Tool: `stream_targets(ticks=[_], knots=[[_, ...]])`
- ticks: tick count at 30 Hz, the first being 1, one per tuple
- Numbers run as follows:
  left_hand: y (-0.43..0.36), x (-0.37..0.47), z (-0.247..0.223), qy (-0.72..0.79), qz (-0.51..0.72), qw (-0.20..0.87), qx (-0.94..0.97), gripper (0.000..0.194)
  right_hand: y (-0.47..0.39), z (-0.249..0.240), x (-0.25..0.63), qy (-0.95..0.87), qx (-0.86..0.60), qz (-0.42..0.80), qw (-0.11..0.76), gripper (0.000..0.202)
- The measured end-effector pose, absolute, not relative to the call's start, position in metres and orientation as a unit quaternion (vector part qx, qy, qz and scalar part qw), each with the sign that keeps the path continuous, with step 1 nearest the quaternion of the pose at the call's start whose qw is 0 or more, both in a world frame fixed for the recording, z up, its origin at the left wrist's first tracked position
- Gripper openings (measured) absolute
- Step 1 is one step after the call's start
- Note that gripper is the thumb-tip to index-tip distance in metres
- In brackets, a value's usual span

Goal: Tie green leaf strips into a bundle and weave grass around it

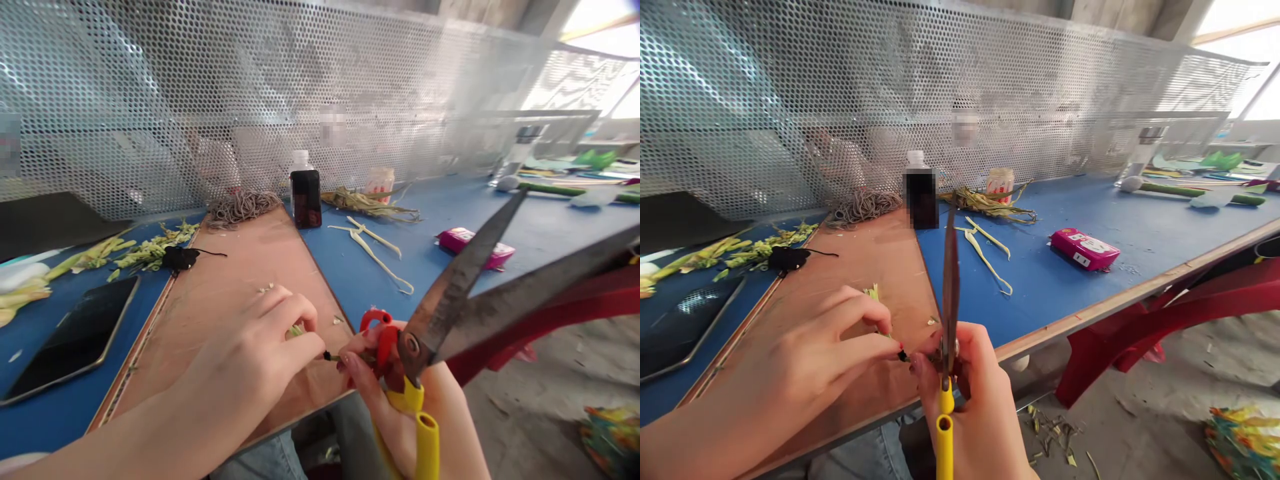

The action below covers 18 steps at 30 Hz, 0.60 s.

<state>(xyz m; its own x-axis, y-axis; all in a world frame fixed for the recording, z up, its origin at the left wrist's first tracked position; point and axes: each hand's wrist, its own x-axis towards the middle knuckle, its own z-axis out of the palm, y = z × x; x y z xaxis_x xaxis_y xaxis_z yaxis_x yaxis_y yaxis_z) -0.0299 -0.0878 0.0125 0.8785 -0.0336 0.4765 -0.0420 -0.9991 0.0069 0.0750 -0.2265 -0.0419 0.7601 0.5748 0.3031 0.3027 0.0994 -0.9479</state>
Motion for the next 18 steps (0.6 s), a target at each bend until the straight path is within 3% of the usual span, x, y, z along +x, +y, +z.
stream_targets(ticks=[8,18], knots=[[-0.0893,-0.0305,0.0182,-0.031,0.205,0.027,0.978,0.029,-0.2233,-0.0483,0.0759,-0.334,-0.629,0.133,0.689,0.014],[-0.0906,-0.0273,0.0179,0.081,0.189,0.246,0.947,0.014,-0.2241,-0.0464,0.0776,-0.341,-0.642,0.137,0.673,0.013]])
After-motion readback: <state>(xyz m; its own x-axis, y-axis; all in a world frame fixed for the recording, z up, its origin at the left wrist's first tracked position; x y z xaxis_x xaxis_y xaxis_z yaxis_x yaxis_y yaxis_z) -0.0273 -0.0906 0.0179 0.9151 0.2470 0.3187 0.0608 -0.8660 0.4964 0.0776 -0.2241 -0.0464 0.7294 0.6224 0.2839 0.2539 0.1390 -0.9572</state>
